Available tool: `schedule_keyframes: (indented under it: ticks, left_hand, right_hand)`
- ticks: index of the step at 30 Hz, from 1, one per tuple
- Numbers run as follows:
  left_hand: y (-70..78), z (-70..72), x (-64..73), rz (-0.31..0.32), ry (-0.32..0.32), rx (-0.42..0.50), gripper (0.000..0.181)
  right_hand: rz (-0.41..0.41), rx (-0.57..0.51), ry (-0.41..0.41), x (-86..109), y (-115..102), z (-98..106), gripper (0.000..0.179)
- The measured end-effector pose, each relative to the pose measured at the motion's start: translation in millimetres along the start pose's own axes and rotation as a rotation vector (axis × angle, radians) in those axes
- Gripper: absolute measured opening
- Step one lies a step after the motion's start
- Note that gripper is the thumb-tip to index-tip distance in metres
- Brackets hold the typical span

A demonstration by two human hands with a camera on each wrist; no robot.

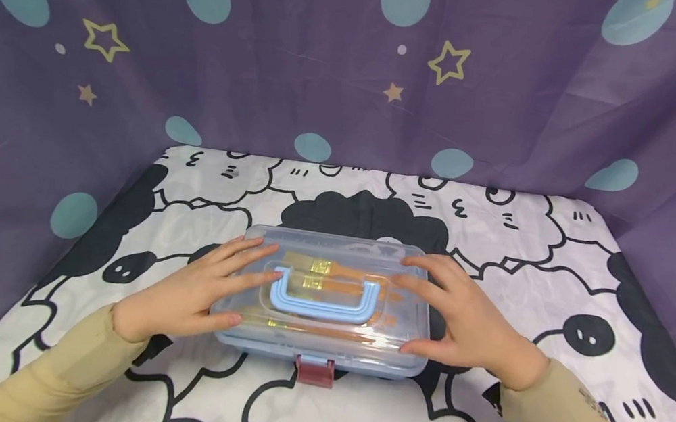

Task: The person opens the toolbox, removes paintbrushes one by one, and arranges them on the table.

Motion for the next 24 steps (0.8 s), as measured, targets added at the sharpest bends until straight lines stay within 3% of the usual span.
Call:
schedule_keyframes:
  ticks: [5,12,18,24]
  left_hand:
    - [-1.3,1.8,-0.2,-0.036,0.005,-0.008,0.069]
    - [-2.8,1.7,3.5,-0.074,-0.011,-0.051,0.088]
    - [-3.3,0.2,6.1,-0.053,-0.043,-0.052,0.102]
    - [-4.4,0.5,5.6,-0.072,-0.040,-0.052,0.100]
  right_hand:
    - [-0.049,-0.029,-0.108,11.7,7,-1,0.093]
    - [-0.093,0.053,-0.222,20.8,10,-5,0.094]
    - [-0.093,0.149,-0.270,21.2,8,-4,0.101]
    - [-0.060,0.120,-0.227,21.4,7,-4,0.096]
Point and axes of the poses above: each hand's wrist, its own x-axis away from the middle knuckle, its own z-axis out of the back of the hand, y = z × x, the point moved 5 cm from there along -x, towards the middle knuckle, and after that the axes turned 10 degrees about y, right-handed, at the moved point
